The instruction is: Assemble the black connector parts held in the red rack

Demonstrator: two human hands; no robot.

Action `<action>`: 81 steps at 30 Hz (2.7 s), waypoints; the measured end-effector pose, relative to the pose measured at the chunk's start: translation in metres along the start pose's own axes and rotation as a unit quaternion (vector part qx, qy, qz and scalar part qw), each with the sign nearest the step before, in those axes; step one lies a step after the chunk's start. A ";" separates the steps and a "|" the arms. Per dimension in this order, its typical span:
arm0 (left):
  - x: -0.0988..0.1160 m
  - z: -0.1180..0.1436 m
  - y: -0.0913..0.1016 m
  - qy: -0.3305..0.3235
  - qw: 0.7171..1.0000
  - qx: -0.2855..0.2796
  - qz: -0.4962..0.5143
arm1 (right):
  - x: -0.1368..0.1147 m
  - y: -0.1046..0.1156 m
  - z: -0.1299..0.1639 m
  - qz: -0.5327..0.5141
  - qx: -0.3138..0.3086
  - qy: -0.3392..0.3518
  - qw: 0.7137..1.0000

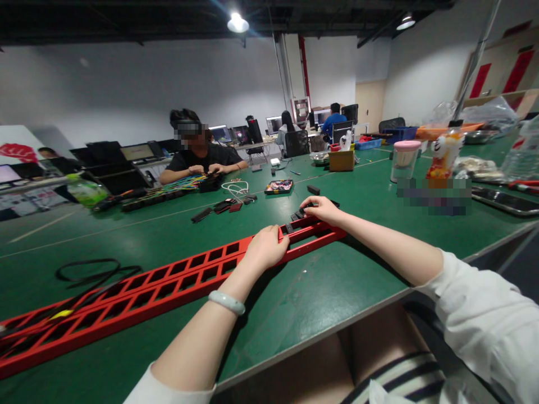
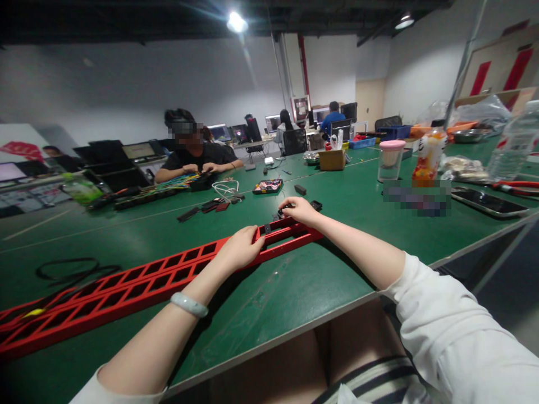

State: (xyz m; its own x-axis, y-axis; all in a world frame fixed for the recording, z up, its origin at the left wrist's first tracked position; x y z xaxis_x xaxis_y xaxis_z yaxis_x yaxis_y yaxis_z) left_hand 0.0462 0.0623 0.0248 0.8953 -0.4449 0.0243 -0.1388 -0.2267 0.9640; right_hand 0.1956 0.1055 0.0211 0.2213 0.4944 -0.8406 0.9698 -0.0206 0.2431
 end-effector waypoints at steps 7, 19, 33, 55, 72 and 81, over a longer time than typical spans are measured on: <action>-0.001 -0.001 -0.001 0.008 1.000 -0.008 0.004 | -0.012 -0.001 0.000 0.145 -0.024 0.049 0.988; -0.001 -0.001 -0.001 0.012 1.000 -0.012 -0.002 | -0.007 -0.018 0.003 0.165 -0.164 0.016 0.972; -0.001 0.000 0.000 0.018 1.000 -0.017 -0.001 | 0.003 -0.023 0.002 0.165 -0.173 0.014 0.971; -0.001 0.001 0.000 0.013 1.000 -0.009 0.006 | -0.026 -0.039 0.010 0.283 -0.216 0.133 0.925; 0.001 0.000 0.001 0.012 1.000 -0.009 0.008 | -0.039 -0.054 0.019 0.371 -0.209 0.204 0.881; 0.001 -0.001 0.004 0.026 1.000 -0.001 0.004 | -0.044 -0.062 0.014 0.481 -0.186 0.192 0.835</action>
State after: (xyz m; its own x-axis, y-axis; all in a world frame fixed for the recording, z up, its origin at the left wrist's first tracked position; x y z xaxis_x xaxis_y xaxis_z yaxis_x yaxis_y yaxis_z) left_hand 0.0467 0.0621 0.0289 0.9149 -0.4011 0.0466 -0.1458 -0.2205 0.9644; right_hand 0.1267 0.0733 0.0365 0.7606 0.6485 0.0303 0.2474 -0.3327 0.9100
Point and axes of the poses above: each hand's wrist, its own z-axis away from the middle knuckle, its own y-axis out of the back of the hand, x = y × z, the point moved 10 cm from there along -z, towards the middle knuckle, and after that the axes turned 6 degrees about y, right-handed, at the moved point
